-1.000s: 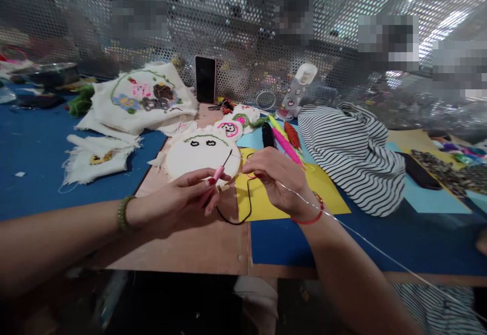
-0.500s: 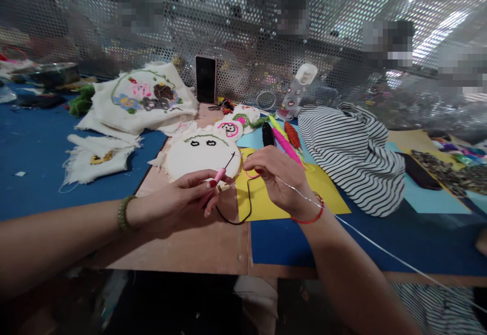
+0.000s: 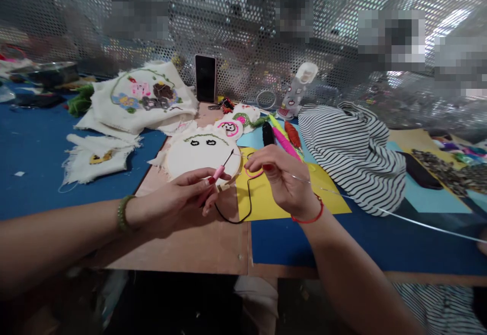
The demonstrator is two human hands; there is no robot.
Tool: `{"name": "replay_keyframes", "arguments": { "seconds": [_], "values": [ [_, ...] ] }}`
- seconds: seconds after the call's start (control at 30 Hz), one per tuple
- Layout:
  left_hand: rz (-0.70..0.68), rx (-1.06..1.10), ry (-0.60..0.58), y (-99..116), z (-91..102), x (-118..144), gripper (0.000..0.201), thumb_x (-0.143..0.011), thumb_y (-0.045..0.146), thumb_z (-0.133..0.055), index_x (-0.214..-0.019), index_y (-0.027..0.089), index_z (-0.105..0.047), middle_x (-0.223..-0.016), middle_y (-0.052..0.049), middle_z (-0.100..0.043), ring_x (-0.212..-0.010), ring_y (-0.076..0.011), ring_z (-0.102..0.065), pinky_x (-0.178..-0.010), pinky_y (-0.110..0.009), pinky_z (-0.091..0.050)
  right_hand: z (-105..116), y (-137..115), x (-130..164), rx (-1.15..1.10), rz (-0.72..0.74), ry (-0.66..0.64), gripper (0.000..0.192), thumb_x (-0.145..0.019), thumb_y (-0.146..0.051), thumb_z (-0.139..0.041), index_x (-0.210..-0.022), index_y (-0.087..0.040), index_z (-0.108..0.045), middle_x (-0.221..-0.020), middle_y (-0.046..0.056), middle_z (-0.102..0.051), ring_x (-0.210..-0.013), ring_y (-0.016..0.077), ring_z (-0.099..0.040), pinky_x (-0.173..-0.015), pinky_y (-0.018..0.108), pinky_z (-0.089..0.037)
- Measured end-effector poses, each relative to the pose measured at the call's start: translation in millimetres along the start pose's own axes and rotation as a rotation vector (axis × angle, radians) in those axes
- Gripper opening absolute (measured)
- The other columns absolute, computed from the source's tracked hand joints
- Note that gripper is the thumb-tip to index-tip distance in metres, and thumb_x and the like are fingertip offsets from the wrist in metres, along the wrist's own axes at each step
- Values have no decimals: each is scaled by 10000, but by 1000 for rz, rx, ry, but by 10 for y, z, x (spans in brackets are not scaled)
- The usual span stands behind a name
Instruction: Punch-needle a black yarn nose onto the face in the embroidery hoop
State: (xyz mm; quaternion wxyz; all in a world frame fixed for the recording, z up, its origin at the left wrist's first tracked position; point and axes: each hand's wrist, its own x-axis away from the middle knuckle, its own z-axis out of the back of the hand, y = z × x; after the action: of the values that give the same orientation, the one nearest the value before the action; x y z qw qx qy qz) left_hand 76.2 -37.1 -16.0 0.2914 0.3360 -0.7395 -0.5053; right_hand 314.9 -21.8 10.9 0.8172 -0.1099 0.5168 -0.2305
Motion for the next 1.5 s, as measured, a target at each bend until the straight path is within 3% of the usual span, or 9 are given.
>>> {"name": "replay_keyframes", "arguments": {
  "seconds": [0.43,0.67,0.83,1.03,1.5],
  "values": [
    [28,35,-95,-22,54,-4,296,-992,401,-560,-1151,165,-640,-603,3,-555,-589,-123,-397,-596,-265,-298,12,26,-1,-1,-48,-2,268,-1048,-282,-471,-912,-237,-698,-878,65,-754,-876,204,-732,-799,383,-596],
    [35,28,-74,-64,78,-36,291,-978,390,-596,-1158,167,-645,-620,14,-544,-597,-115,-446,-606,-264,-287,15,-24,-39,118,46,-77,262,-1047,-253,-457,-909,-228,-678,-865,74,-750,-878,208,-725,-785,380,-590],
    [42,30,-46,-41,54,-19,265,-993,349,-572,-1158,157,-652,-632,12,-553,-601,-110,-458,-613,-261,-294,-23,-25,-41,10,-79,-3,299,-1054,-310,-459,-879,-225,-686,-836,61,-744,-832,192,-727,-730,344,-596],
    [37,65,-26,-32,36,-4,304,-999,346,-565,-1214,148,-649,-617,9,-564,-568,-105,-460,-585,-255,-286,-31,-25,-26,6,-104,101,318,-1052,-329,-472,-838,-237,-689,-769,40,-729,-779,188,-719,-705,351,-600],
    [41,57,-97,-23,49,9,292,-999,391,-562,-1131,150,-660,-605,-2,-575,-543,-111,-414,-571,-260,-301,-35,10,-13,-69,-122,64,324,-1051,-358,-477,-846,-238,-697,-790,43,-743,-801,195,-728,-763,371,-605]
  ]
}}
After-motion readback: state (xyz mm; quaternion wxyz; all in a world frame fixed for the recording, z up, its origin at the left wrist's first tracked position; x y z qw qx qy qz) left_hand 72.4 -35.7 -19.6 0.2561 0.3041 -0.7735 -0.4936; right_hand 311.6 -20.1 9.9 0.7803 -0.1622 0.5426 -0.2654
